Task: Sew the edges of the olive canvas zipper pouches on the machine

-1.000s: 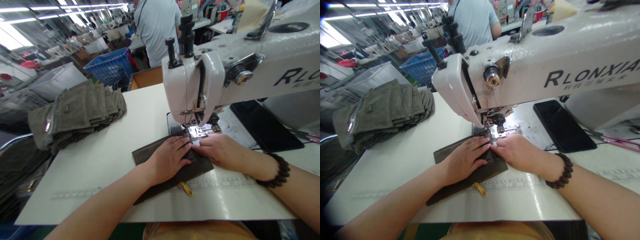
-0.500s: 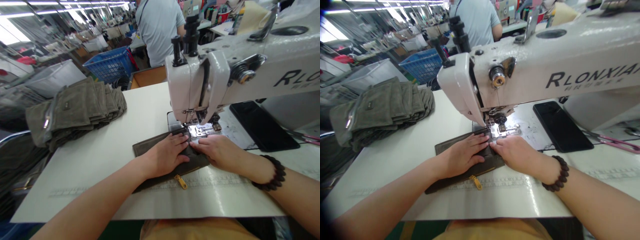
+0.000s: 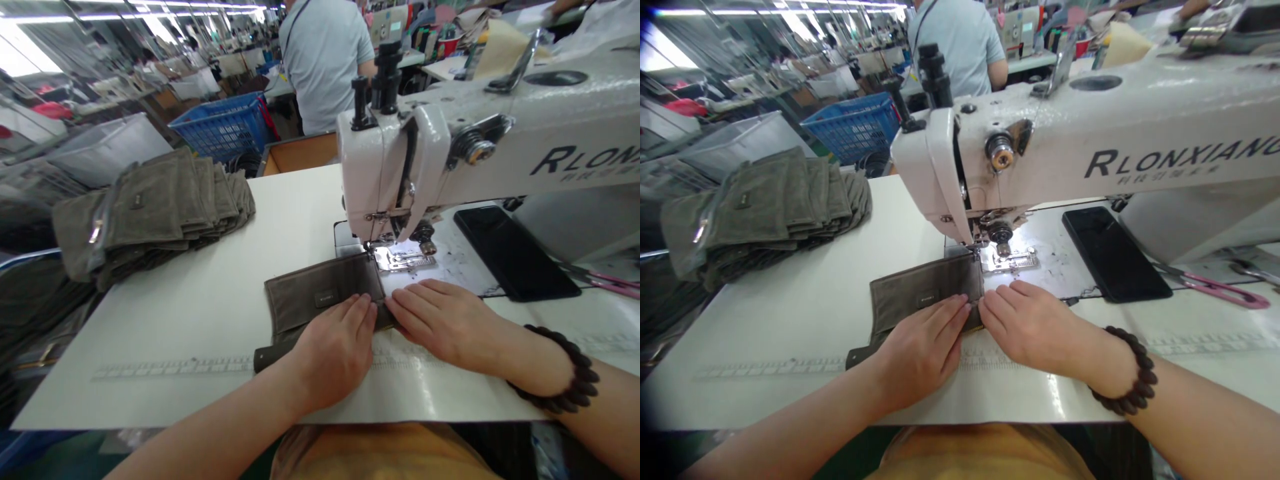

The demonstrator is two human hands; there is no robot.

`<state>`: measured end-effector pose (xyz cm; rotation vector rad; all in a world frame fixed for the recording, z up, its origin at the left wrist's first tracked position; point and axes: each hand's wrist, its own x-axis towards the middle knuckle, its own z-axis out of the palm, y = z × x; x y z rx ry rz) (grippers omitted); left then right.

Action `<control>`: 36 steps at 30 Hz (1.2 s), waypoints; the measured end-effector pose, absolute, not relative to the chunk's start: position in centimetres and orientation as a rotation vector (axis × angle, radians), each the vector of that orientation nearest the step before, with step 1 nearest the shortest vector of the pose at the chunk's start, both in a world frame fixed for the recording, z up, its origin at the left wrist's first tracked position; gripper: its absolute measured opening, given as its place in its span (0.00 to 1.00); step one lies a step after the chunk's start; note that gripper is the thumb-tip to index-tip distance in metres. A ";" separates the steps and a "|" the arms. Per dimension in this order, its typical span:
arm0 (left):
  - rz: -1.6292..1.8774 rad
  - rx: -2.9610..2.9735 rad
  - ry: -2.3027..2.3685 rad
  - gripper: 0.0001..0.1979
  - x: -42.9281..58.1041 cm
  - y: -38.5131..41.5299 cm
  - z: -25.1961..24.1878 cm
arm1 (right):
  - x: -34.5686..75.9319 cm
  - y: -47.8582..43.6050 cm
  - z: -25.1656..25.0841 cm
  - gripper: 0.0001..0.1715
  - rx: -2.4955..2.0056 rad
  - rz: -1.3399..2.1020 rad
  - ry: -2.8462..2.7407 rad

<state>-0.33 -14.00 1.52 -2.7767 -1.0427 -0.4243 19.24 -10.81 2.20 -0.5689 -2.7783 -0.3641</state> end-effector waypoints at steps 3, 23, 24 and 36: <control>-0.389 -2.766 -1.100 0.16 -0.3 -14.0 1.7 | 19.3 -11.0 1.9 0.09 -0.487 -0.449 -2.712; -0.106 -2.983 -0.868 0.16 -0.5 -11.1 1.5 | 19.0 -10.2 1.1 0.14 -0.606 -0.199 -2.856; -0.108 -2.985 -0.870 0.16 -0.5 -10.8 1.5 | 18.9 -10.1 1.1 0.15 -0.626 -0.210 -2.843; -0.138 -2.913 -0.829 0.14 -0.7 -8.0 0.1 | 18.5 -8.0 0.2 0.15 -0.733 -0.322 -2.783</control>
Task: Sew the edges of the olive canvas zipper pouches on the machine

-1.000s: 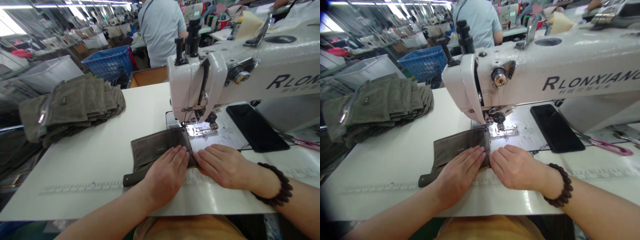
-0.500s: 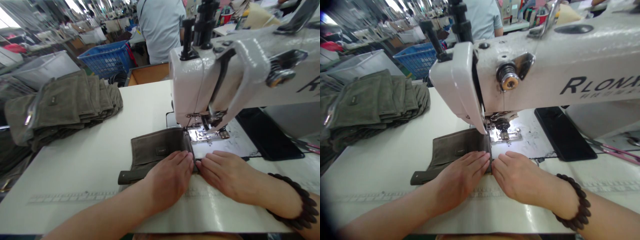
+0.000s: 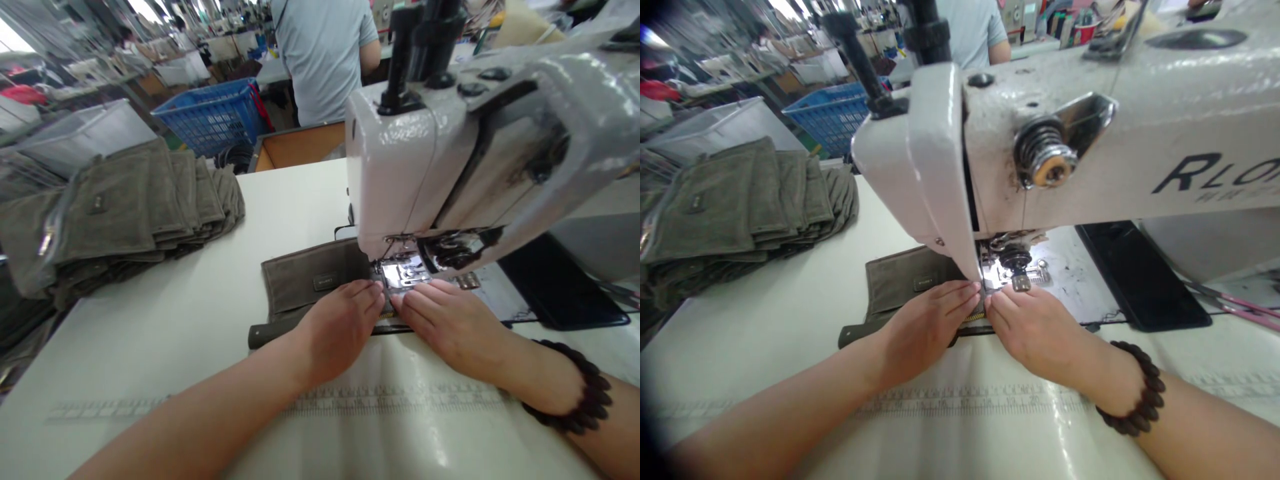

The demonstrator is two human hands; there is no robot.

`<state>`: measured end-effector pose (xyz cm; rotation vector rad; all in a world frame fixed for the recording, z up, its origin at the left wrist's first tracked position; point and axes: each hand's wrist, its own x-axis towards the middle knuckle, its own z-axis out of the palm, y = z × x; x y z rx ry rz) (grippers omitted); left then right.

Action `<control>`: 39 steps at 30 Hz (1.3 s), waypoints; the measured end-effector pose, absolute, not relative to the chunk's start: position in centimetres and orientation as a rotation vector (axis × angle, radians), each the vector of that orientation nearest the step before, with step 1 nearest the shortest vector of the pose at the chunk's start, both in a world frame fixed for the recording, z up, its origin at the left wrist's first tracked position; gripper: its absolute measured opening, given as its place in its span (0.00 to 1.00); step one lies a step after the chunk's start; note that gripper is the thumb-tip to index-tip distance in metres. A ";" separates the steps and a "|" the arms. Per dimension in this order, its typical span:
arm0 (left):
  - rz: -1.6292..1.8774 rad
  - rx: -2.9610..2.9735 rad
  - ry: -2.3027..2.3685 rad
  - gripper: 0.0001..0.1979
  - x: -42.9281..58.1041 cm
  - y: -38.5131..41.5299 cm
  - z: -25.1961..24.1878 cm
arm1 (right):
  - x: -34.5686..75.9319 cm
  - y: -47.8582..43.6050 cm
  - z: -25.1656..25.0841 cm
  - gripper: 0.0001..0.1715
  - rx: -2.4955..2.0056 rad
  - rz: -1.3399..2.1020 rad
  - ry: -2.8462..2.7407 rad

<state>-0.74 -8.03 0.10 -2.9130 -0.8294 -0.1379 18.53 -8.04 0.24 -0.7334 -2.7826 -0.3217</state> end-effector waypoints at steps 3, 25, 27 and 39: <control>-0.172 -2.963 -0.872 0.12 -0.8 -7.2 0.3 | 18.5 -7.8 0.2 0.15 -0.772 -0.395 -2.748; -0.305 -3.327 -1.348 0.19 -1.7 -4.4 2.1 | 19.1 -6.4 0.1 0.12 -1.281 0.085 -2.477; -0.397 -3.332 -1.393 0.19 -1.8 -4.4 1.8 | 19.1 -6.2 0.5 0.10 -1.349 0.307 -2.441; -0.122 -3.229 -1.045 0.12 -1.8 -4.4 2.0 | 19.6 -6.1 2.6 0.23 -1.516 0.613 -2.726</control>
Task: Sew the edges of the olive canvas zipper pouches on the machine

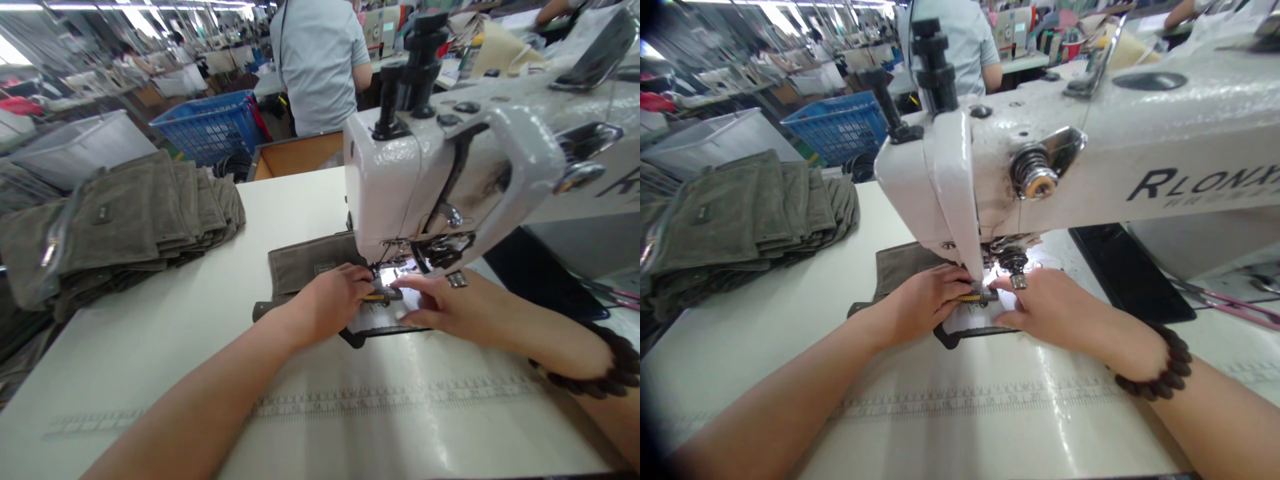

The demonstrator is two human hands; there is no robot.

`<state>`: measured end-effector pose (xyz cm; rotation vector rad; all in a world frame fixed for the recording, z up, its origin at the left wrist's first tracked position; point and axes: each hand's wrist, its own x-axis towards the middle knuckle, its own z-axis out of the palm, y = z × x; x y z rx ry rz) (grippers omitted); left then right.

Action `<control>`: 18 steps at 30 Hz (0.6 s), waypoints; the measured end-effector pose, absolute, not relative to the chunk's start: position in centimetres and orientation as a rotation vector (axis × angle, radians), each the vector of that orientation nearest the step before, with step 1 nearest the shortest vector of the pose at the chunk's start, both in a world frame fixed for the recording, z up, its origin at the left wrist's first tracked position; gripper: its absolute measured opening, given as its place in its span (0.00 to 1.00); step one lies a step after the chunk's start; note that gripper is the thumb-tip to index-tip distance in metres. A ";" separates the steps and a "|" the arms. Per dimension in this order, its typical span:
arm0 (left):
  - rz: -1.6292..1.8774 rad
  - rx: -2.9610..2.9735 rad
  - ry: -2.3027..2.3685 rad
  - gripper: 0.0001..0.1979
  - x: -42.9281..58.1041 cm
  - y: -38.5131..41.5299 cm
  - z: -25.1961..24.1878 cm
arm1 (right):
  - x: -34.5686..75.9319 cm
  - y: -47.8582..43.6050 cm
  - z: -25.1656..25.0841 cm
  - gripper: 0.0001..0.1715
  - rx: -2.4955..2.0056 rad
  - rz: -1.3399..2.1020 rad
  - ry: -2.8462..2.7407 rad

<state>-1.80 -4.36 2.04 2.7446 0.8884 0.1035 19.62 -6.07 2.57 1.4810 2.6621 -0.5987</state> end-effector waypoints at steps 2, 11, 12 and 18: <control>0.012 2.882 0.867 0.10 -1.5 -4.5 2.2 | 19.2 -6.5 2.2 0.20 1.447 -0.207 2.794; 0.045 3.041 1.007 0.08 -1.3 -6.1 1.3 | 18.3 -6.8 0.3 0.11 1.040 0.430 3.199; 0.069 3.045 0.996 0.09 -1.3 -6.2 1.2 | 18.3 -6.8 0.2 0.12 1.012 0.413 3.218; 0.048 2.997 0.968 0.06 -1.3 -6.3 1.2 | 18.7 -7.0 -0.4 0.14 0.946 0.268 3.207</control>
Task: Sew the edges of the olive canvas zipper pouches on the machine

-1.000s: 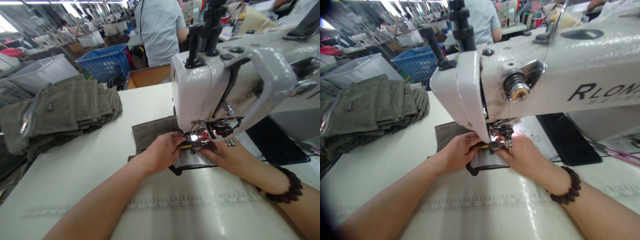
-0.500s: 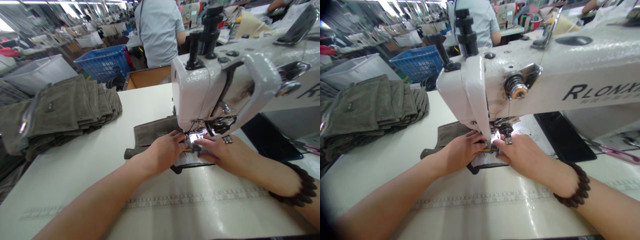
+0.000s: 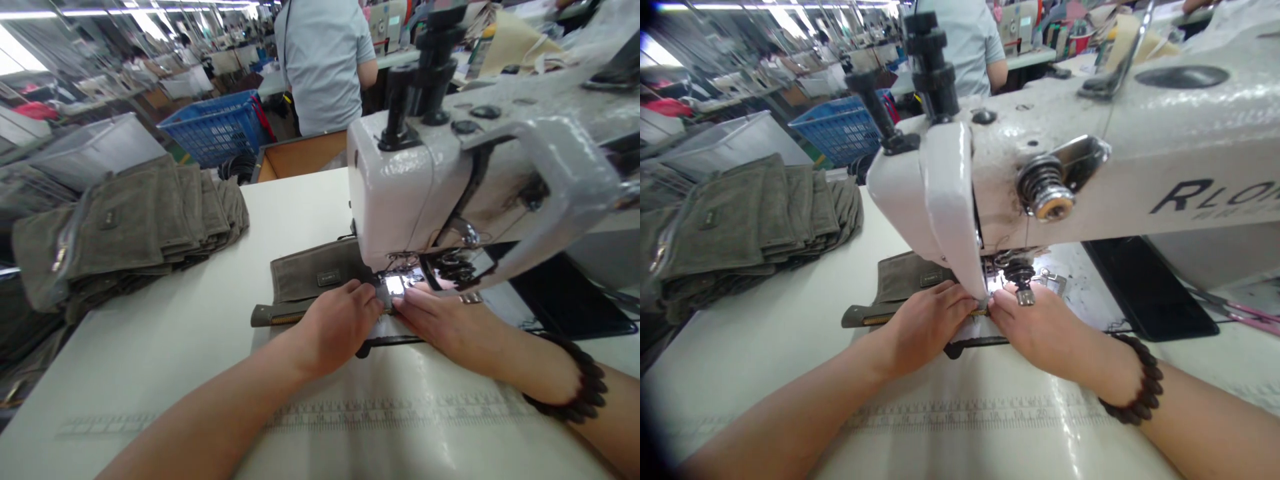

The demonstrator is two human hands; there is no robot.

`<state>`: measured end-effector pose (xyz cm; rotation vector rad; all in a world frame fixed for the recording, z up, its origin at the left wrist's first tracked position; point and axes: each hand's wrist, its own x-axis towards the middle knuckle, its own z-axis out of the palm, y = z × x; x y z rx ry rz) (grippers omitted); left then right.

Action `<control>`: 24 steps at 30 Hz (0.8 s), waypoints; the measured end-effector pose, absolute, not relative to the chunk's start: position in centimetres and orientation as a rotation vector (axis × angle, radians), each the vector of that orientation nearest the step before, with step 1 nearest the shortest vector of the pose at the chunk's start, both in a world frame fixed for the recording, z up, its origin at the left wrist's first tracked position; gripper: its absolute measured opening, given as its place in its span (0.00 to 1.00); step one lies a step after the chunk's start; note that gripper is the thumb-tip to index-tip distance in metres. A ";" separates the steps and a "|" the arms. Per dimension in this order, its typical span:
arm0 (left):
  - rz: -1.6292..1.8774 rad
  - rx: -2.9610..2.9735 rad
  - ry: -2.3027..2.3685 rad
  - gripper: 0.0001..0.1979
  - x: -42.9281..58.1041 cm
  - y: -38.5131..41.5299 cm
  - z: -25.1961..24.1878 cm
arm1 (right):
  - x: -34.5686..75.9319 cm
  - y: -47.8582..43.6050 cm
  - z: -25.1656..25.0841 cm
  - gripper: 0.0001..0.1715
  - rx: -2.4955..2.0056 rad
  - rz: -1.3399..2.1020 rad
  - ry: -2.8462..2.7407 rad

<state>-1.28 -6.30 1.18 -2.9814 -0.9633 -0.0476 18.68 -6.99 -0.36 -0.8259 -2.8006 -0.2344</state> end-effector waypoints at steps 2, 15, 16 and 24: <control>-0.054 -2.988 -0.943 0.06 -1.3 -6.2 1.1 | 18.7 -7.1 -0.5 0.13 -0.854 -0.273 -2.790; -0.265 -2.974 -0.819 0.06 -1.6 -6.2 0.1 | 19.0 -7.5 -1.0 0.18 -0.823 -0.350 -2.732; -0.290 -2.963 -0.828 0.06 -1.6 -6.2 0.1 | 19.1 -7.5 -1.1 0.18 -0.826 -0.339 -2.739; -0.277 -2.964 -0.788 0.07 -1.8 -6.2 0.0 | 19.0 -7.3 -1.1 0.14 -0.830 -0.183 -2.778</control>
